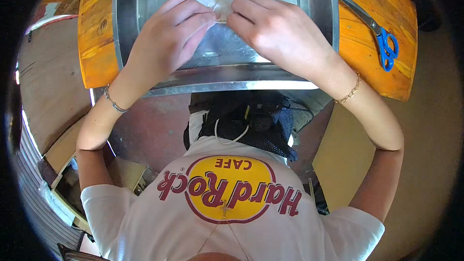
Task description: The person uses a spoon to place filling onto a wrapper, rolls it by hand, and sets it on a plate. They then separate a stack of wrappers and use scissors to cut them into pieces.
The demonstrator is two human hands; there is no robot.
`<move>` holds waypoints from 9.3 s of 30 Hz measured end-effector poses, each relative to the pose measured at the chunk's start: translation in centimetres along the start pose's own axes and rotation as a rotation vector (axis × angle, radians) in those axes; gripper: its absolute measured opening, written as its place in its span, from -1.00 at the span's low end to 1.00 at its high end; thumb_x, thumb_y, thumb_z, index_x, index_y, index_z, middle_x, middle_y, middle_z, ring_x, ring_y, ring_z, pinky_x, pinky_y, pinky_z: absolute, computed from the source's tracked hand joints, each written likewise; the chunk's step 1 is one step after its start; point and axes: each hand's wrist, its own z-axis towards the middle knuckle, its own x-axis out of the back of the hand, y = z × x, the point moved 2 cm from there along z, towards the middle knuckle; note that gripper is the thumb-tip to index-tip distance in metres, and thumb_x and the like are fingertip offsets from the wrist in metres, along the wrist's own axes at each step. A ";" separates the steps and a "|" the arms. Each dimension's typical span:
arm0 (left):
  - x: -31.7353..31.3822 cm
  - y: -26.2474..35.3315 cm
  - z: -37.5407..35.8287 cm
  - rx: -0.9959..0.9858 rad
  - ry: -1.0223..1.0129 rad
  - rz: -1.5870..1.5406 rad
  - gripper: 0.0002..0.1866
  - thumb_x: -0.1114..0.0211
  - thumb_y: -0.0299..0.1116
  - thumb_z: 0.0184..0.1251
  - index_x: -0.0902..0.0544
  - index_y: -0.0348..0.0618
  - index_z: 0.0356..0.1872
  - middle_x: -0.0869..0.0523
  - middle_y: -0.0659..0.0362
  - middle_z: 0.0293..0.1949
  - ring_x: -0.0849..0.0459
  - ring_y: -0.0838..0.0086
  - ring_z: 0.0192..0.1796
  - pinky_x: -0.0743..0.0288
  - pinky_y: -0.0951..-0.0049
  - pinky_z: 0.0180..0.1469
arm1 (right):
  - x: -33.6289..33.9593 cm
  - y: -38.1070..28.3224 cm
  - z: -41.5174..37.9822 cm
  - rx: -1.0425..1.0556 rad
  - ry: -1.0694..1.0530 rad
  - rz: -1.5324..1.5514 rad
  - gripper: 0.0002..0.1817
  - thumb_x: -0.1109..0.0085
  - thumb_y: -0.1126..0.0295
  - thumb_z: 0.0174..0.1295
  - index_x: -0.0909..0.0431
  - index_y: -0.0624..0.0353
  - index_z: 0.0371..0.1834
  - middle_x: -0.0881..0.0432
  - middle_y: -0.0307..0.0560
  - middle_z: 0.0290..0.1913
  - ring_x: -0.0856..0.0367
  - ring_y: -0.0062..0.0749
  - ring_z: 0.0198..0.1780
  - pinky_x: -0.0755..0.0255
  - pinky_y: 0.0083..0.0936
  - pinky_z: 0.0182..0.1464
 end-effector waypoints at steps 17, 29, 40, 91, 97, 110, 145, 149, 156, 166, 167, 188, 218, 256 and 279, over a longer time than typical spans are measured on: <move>1.3 -1.4 1.6 0.214 0.062 -0.320 -0.87 -0.35 -0.60 -0.03 -0.56 -0.26 -0.46 -0.60 0.06 -0.46 -0.56 0.21 -0.32 -0.40 0.30 -0.26 | -0.3 1.8 1.6 -0.206 0.027 0.372 -0.89 -0.25 0.54 0.15 -0.57 0.32 -0.28 -0.57 0.01 -0.36 -0.63 -0.20 -0.37 -0.52 -0.44 -0.30; 0.3 -1.8 1.0 0.398 -0.016 -0.317 -0.91 -0.37 -0.48 0.08 -0.64 -0.18 -0.38 -0.65 0.28 -0.42 -0.38 0.51 -0.44 -0.31 0.53 -0.35 | 0.6 0.1 1.2 0.098 0.065 -0.094 -0.75 -0.38 0.45 -0.09 -0.65 0.21 -0.29 -0.59 -0.22 -0.26 -0.51 -0.38 -0.16 -0.35 -0.43 -0.13; 1.2 0.8 0.5 -0.028 0.046 0.294 -0.81 -0.42 -0.32 0.05 -0.69 -0.01 -0.28 -0.68 0.35 -0.26 -0.54 0.43 -0.19 -0.29 0.36 -0.14 | 0.3 0.4 1.6 0.019 -0.009 -0.056 -0.87 -0.28 0.35 -0.01 -0.60 0.15 -0.46 -0.54 -0.25 -0.39 -0.42 -0.42 -0.22 -0.22 -0.37 -0.21; 1.3 -3.1 1.5 0.281 0.033 -0.166 -0.84 -0.38 -0.49 0.08 -0.69 -0.15 -0.27 -0.69 0.14 -0.26 -0.66 0.26 -0.22 -0.55 0.38 -0.20 | -0.2 2.4 1.5 0.172 0.119 -0.170 -0.78 -0.23 0.43 -0.06 -0.68 0.24 -0.30 -0.60 -0.19 -0.27 -0.47 -0.40 -0.14 -0.26 -0.41 -0.18; 2.7 -3.5 3.3 0.187 0.201 -0.267 -0.91 -0.30 -0.53 0.09 -0.63 -0.26 -0.36 -0.63 0.02 -0.40 -0.64 0.16 -0.34 -0.50 0.34 -0.30 | 0.3 2.5 1.9 0.183 0.103 -0.185 -0.74 -0.35 0.41 -0.08 -0.67 0.21 -0.26 -0.60 -0.21 -0.26 -0.49 -0.38 -0.15 -0.30 -0.38 -0.10; 0.9 -2.1 1.2 0.020 0.010 0.080 -0.76 -0.38 -0.49 0.07 -0.68 -0.21 -0.18 -0.68 0.11 -0.23 -0.66 0.24 -0.19 -0.56 0.35 -0.14 | 1.6 3.1 3.2 -0.019 -0.069 0.038 -0.79 -0.33 0.36 0.02 -0.69 0.20 -0.29 -0.63 -0.21 -0.30 -0.47 -0.42 -0.21 -0.20 -0.39 -0.09; 1.0 -2.7 2.2 0.030 0.030 0.030 -0.57 -0.33 -0.54 0.00 -0.62 -0.24 0.00 -0.64 0.08 -0.04 -0.62 0.27 -0.04 -0.55 0.43 -0.05 | -0.1 5.7 4.0 -0.194 0.044 0.239 -0.88 -0.24 0.48 0.01 -0.69 0.27 -0.41 -0.60 -0.01 -0.37 -0.59 -0.12 -0.21 -0.44 -0.25 -0.05; 0.2 -1.6 2.2 -0.036 -0.010 0.122 -0.63 -0.21 -0.52 0.07 -0.61 -0.36 -0.03 -0.63 0.04 -0.04 -0.62 0.24 -0.01 -0.56 0.39 0.02 | -0.3 5.7 4.2 -0.209 0.053 0.247 -0.89 -0.22 0.49 0.01 -0.68 0.27 -0.42 -0.61 0.03 -0.40 -0.60 -0.07 -0.25 -0.49 -0.24 -0.14; 0.0 -1.9 2.9 -0.016 -0.038 0.198 -0.64 -0.21 -0.54 0.05 -0.61 -0.37 -0.06 -0.64 0.04 -0.07 -0.63 0.26 -0.02 -0.57 0.39 0.03 | 4.0 8.1 4.7 -0.329 0.382 0.206 -0.84 -0.15 0.52 0.08 -0.64 0.19 -0.26 -0.61 0.03 -0.35 -0.62 -0.15 -0.26 -0.49 -0.33 -0.18; 0.8 -2.8 3.4 -0.169 -0.102 0.022 -0.74 -0.27 -0.55 0.02 -0.61 -0.36 -0.20 -0.65 0.03 -0.17 -0.64 0.21 -0.13 -0.60 0.36 -0.06 | 4.6 13.5 4.7 -0.642 -0.079 -0.092 -0.58 0.11 0.13 0.38 -0.65 0.17 -0.02 -0.22 0.16 0.38 -0.14 0.02 0.37 0.01 -0.19 0.39; 0.9 -2.6 3.1 -0.183 -0.122 0.010 -0.73 -0.28 -0.55 0.02 -0.61 -0.36 -0.19 -0.65 0.03 -0.16 -0.64 0.21 -0.12 -0.60 0.36 -0.06 | 4.3 13.7 4.6 -0.624 -0.071 -0.065 -0.58 0.11 0.12 0.38 -0.65 0.15 0.00 -0.22 0.16 0.38 -0.12 0.03 0.38 0.03 -0.18 0.40; 0.5 -1.6 1.4 -0.169 -0.023 0.075 -0.65 -0.28 -0.52 0.02 -0.63 -0.40 -0.10 -0.67 0.01 -0.07 -0.66 0.24 -0.02 -0.60 0.35 0.00 | 1.4 4.9 2.2 -0.169 -0.160 0.257 -0.58 -0.21 0.68 -0.10 -0.70 0.18 -0.10 -0.42 -0.11 -0.25 -0.40 -0.24 -0.14 -0.41 -0.40 -0.08; 0.3 -1.4 1.3 -0.202 -0.004 0.112 -0.67 -0.28 -0.51 0.02 -0.64 -0.39 -0.12 -0.67 0.01 -0.07 -0.65 0.22 -0.03 -0.58 0.33 -0.02 | 5.5 12.0 5.1 -0.601 -0.016 -0.207 -0.55 0.10 0.07 0.38 -0.67 0.22 -0.15 -0.20 0.21 0.39 -0.06 0.12 0.42 0.04 -0.04 0.39; 0.5 -0.8 1.4 -0.194 0.005 0.212 -0.65 -0.29 -0.55 -0.06 -0.67 -0.38 -0.14 -0.69 0.03 -0.10 -0.67 0.35 -0.10 -0.61 0.46 -0.08 | 1.8 4.6 2.9 -0.119 -0.147 0.201 -0.57 -0.21 0.64 -0.11 -0.69 0.14 -0.08 -0.41 -0.12 -0.15 -0.38 -0.25 -0.05 -0.39 -0.41 -0.03; 0.6 -0.8 1.6 -0.186 0.015 0.206 -0.64 -0.29 -0.56 -0.03 -0.67 -0.35 -0.10 -0.70 0.07 -0.07 -0.67 0.36 -0.08 -0.63 0.49 -0.16 | 5.7 11.5 4.4 -0.630 -0.050 -0.114 -0.56 0.14 0.09 0.40 -0.63 0.20 -0.04 -0.21 0.25 0.33 -0.09 0.08 0.37 0.10 0.03 0.35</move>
